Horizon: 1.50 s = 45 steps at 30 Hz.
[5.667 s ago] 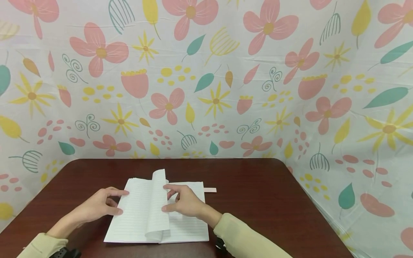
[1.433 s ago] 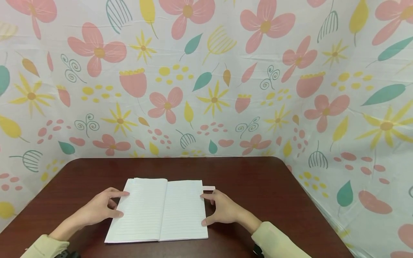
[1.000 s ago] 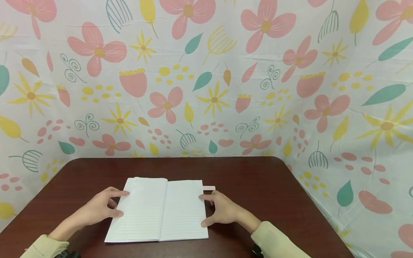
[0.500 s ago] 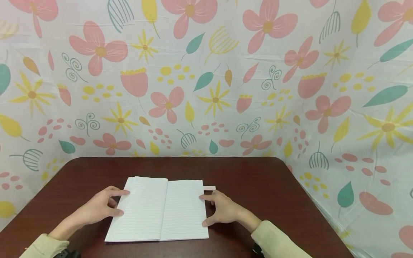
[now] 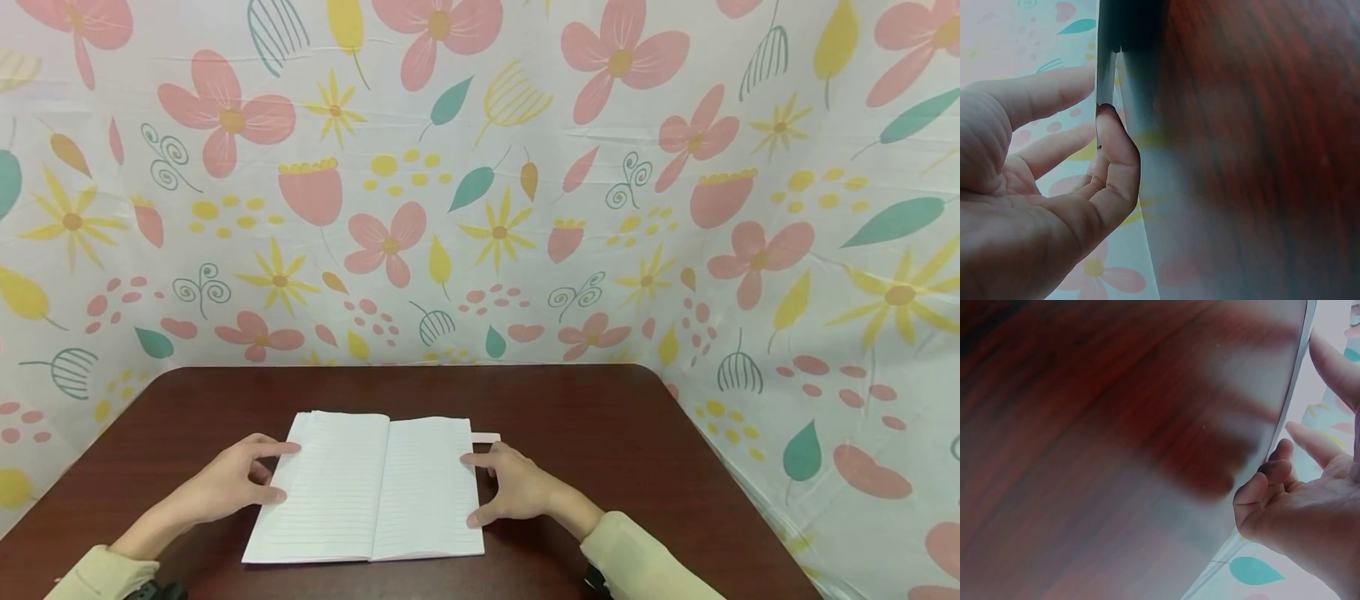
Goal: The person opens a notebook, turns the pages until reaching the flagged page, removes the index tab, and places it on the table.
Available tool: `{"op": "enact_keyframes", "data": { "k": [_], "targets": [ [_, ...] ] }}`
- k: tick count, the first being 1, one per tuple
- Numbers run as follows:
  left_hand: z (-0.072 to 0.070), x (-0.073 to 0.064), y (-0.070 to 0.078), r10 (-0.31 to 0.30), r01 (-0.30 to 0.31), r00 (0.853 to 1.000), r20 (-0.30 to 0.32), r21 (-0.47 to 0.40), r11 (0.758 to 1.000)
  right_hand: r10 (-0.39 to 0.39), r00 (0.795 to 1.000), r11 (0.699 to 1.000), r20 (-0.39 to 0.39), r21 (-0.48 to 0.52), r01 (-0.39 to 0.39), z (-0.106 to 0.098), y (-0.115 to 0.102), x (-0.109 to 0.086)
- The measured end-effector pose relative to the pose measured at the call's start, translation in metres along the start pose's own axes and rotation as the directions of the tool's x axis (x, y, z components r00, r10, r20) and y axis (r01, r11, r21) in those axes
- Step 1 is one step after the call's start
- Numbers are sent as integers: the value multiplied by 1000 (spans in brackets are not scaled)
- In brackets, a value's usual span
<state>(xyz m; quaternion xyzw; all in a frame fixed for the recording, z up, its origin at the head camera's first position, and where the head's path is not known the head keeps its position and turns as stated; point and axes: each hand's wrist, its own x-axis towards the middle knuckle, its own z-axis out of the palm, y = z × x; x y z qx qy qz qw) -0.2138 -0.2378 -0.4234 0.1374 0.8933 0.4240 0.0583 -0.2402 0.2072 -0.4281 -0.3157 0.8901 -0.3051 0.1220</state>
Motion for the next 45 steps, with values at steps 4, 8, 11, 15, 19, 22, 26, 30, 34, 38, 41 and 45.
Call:
{"op": "enact_keyframes", "data": {
  "k": [4, 8, 11, 15, 19, 22, 26, 30, 34, 38, 41, 45],
  "targets": [
    [0, 1, 0, 1, -1, 1000, 1, 1, 1000, 12, 1000, 1000, 6, 5, -12, 1, -1, 2],
    [0, 1, 1, -2, 2, 1000, 1, 4, 1000, 20, 1000, 1000, 4, 3, -20, 3, -3, 5],
    [0, 1, 0, -2, 2, 1000, -1, 8, 1000, 13, 1000, 1000, -6, -13, -13, 5, -5, 7],
    [0, 1, -2, 7, -7, 1000, 3, 10, 1000, -6, 1000, 999, -24, -39, 5, 8, -8, 10],
    [0, 1, -4, 27, -27, 999, 17, 2, 1000, -14, 999, 999, -44, -49, 12, 10, -11, 14],
    [-1, 1, -5, 36, -36, 999, 19, -1, 999, -16, 998, 999, -63, -43, 13, 12, -14, 17],
    [0, 1, -4, 24, -24, 1000, 13, -2, 1000, -22, 995, 999, -92, -46, 18, 16, -16, 21],
    [-1, 1, -3, 4, -4, 1000, 8, -3, 1000, -20, 993, 997, -119, -77, 11, 20, -19, 26],
    [0, 1, -2, 0, 0, 1000, 6, 0, 1000, -32, 990, 994, -139, -108, 17, 24, -22, 32],
    [0, 1, -2, -5, 5, 1000, 1, 8, 1000, -45, 987, 990, -155, -140, 23, 29, -25, 38],
    [1, 1, -2, -9, 9, 1000, -3, 13, 1000, -45, 986, 987, -162, -161, 19, 32, -28, 42],
    [1, 1, -2, -7, 7, 1000, -3, 7, 1000, -33, 988, 991, -152, -135, 12, 34, -34, 46]
  ]
}}
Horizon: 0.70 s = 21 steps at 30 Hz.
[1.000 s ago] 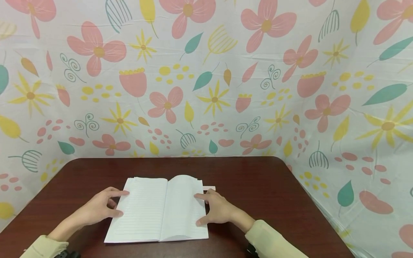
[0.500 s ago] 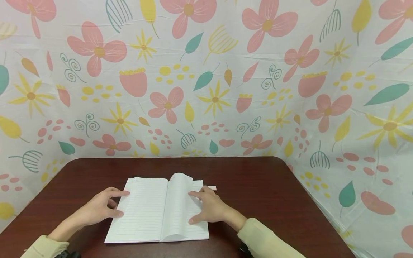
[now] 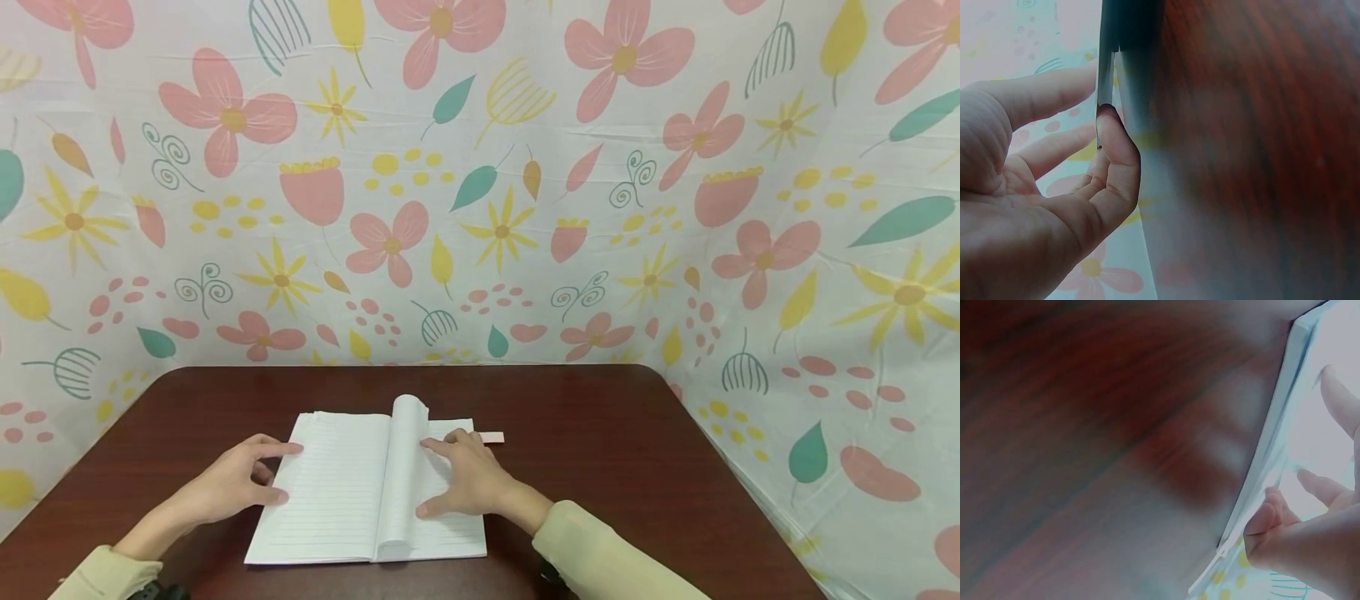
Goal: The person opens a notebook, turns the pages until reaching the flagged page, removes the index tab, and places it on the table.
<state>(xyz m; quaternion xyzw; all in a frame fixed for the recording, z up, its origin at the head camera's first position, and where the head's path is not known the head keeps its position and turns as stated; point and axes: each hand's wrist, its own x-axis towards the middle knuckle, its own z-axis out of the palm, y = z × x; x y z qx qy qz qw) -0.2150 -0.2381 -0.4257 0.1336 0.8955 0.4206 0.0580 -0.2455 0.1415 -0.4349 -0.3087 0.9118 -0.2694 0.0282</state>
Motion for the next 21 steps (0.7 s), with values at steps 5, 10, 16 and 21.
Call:
{"op": "enact_keyframes", "data": {
  "k": [5, 10, 16, 21],
  "targets": [
    [-1, -1, 0, 13, -13, 1000, -2, 1, 1000, -12, 1000, 995, 11, 100, 11, 1, -5, 6],
    [-1, -1, -1, 21, -21, 1000, 3, -3, 1000, -35, 999, 974, 0, 224, 34, 2, -6, 14],
    [-1, -1, 0, 16, -16, 1000, -2, 2, 1000, -12, 1000, 938, 5, 346, 9, 2, -11, 17],
    [0, 0, 0, 4, -4, 1000, -1, 1, 1000, -8, 1000, 914, 4, 405, 5, 4, -15, 18]
  ]
}}
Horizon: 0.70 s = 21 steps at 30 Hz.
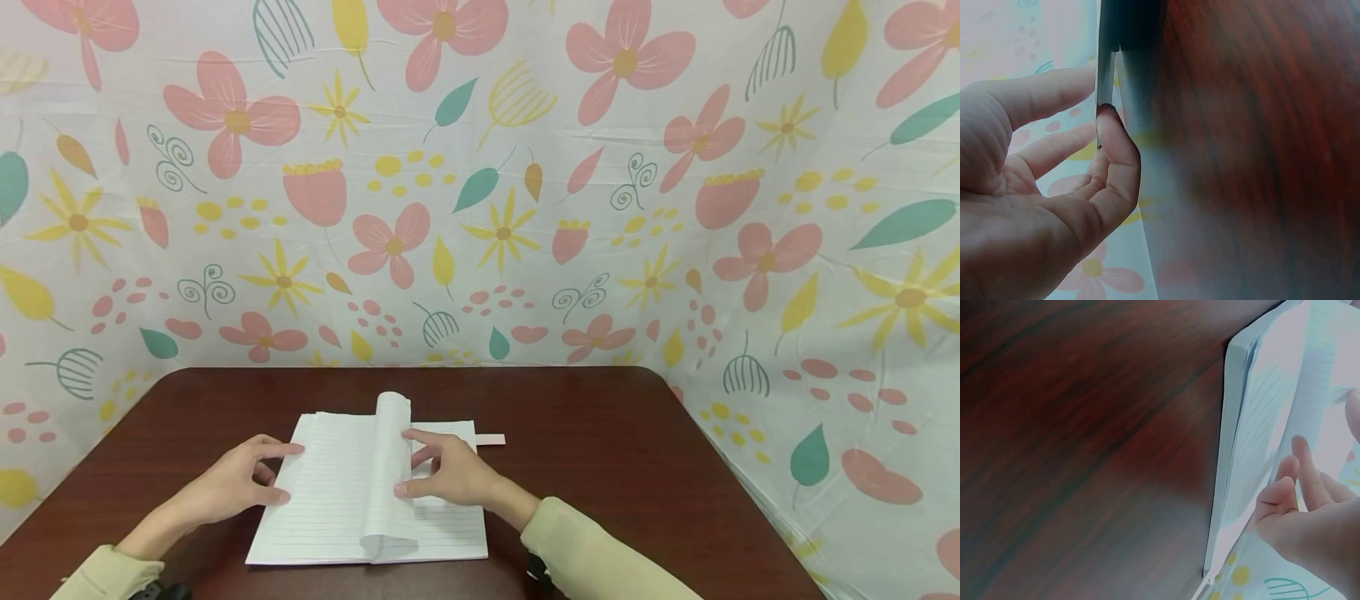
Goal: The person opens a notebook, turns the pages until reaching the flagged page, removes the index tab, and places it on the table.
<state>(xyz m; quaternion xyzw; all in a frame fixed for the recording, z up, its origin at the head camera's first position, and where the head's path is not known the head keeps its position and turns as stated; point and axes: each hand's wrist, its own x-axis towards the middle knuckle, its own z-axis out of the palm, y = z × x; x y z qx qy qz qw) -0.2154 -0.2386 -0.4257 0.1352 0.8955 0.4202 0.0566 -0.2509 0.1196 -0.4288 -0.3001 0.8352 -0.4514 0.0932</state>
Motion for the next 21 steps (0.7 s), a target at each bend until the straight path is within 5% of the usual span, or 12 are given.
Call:
{"op": "enact_keyframes", "data": {
  "k": [21],
  "targets": [
    [0, 0, -1, 5, -5, 1000, 1, 0, 1000, -23, 999, 997, -22, 68, 24, 12, -13, 6]
  ]
}}
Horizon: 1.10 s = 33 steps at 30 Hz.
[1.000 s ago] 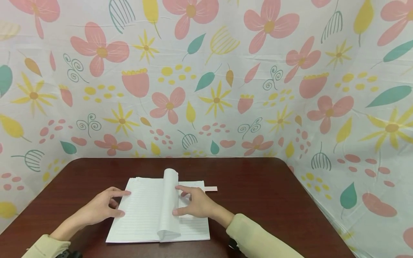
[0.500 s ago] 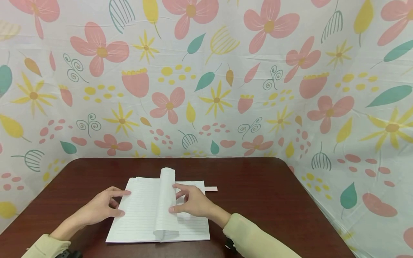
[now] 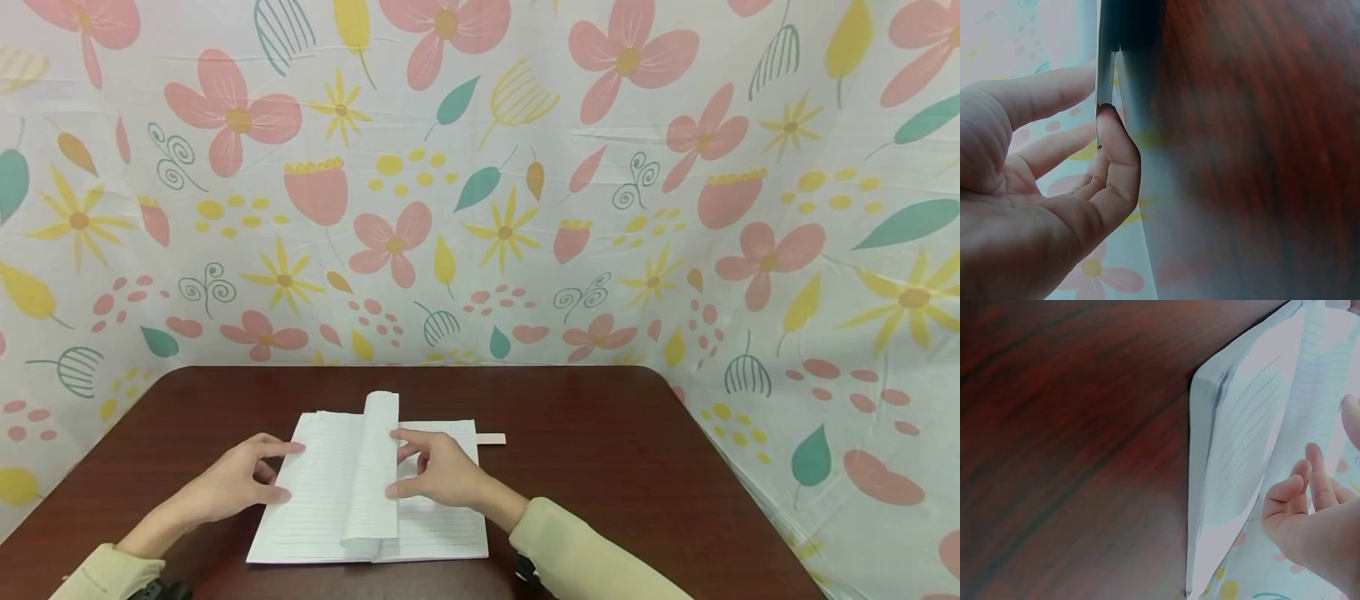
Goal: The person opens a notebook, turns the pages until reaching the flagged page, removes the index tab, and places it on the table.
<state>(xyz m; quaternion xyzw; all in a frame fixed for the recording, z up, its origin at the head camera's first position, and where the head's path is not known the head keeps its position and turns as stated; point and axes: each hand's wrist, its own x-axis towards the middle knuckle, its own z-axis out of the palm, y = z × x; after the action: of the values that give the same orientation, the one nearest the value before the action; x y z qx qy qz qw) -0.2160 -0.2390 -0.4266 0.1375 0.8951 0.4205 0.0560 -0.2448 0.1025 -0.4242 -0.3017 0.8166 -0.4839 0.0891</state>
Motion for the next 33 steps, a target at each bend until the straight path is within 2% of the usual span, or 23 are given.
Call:
{"op": "enact_keyframes", "data": {
  "k": [13, 33],
  "targets": [
    [1, 0, 1, -1, 2, 1000, -13, 6, 1000, -6, 1000, 999, 0, -45, 6, 10, -9, 7],
    [0, -1, 1, 11, -11, 1000, -9, 4, 1000, -15, 1000, 995, 1, -99, 15, 25, -12, 19]
  ]
}}
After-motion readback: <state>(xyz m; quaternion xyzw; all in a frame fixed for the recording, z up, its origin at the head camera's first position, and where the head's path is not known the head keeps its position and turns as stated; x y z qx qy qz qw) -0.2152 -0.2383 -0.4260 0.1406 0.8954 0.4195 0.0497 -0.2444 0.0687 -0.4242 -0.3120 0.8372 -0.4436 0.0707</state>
